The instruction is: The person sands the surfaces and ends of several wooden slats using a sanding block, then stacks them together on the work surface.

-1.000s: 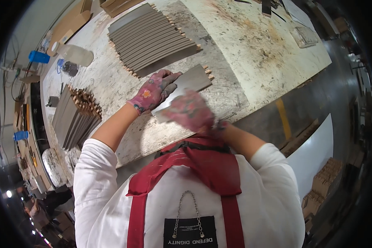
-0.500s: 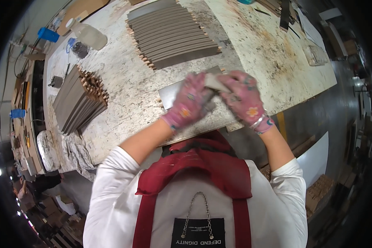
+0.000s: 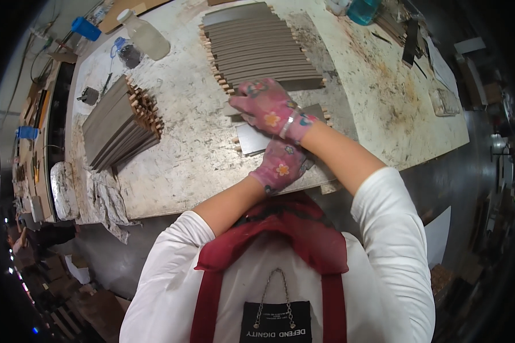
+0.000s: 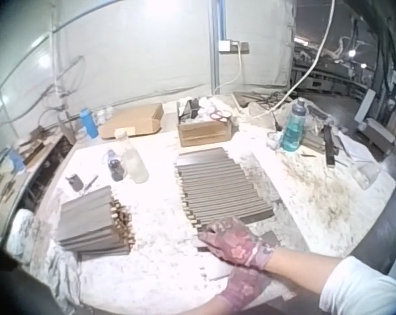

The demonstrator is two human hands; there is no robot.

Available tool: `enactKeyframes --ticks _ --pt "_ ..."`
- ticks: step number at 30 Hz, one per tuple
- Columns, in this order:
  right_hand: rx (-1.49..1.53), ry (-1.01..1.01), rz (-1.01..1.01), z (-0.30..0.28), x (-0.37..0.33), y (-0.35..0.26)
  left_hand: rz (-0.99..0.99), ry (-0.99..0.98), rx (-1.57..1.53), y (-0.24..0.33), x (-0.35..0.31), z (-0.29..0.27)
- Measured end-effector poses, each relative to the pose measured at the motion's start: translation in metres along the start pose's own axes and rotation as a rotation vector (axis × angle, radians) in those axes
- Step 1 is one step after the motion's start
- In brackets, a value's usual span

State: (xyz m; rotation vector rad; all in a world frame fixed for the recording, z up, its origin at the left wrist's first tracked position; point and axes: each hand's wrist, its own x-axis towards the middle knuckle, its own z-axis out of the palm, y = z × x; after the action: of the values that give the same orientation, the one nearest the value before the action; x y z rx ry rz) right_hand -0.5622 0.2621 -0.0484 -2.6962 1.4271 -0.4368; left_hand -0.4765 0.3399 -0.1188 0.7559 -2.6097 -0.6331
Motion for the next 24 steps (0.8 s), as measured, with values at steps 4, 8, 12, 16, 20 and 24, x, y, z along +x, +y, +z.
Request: enactKeyframes --ticks 4,8,12,16,20,24 --pt "0.231 0.100 0.179 -0.054 -0.039 0.003 0.005 0.300 0.314 -0.010 0.003 -0.049" --pt "0.425 0.223 0.258 -0.075 -0.079 0.015 -0.217 -0.255 0.148 -0.042 0.010 -0.071" --pt "0.584 0.266 0.407 -0.088 -0.114 0.013 -0.133 -0.209 0.002 -0.029 0.006 -0.109" --pt "0.782 0.358 0.503 -0.076 -0.133 0.020 -0.152 -0.237 0.055 -0.057 0.013 -0.094" --pt "0.807 0.346 0.518 -0.063 -0.138 0.020 -0.197 -0.099 0.168 -0.056 0.021 -0.105" --pt "0.701 0.389 0.431 -0.067 -0.135 0.017 -0.228 0.008 0.056 -0.064 -0.002 -0.113"
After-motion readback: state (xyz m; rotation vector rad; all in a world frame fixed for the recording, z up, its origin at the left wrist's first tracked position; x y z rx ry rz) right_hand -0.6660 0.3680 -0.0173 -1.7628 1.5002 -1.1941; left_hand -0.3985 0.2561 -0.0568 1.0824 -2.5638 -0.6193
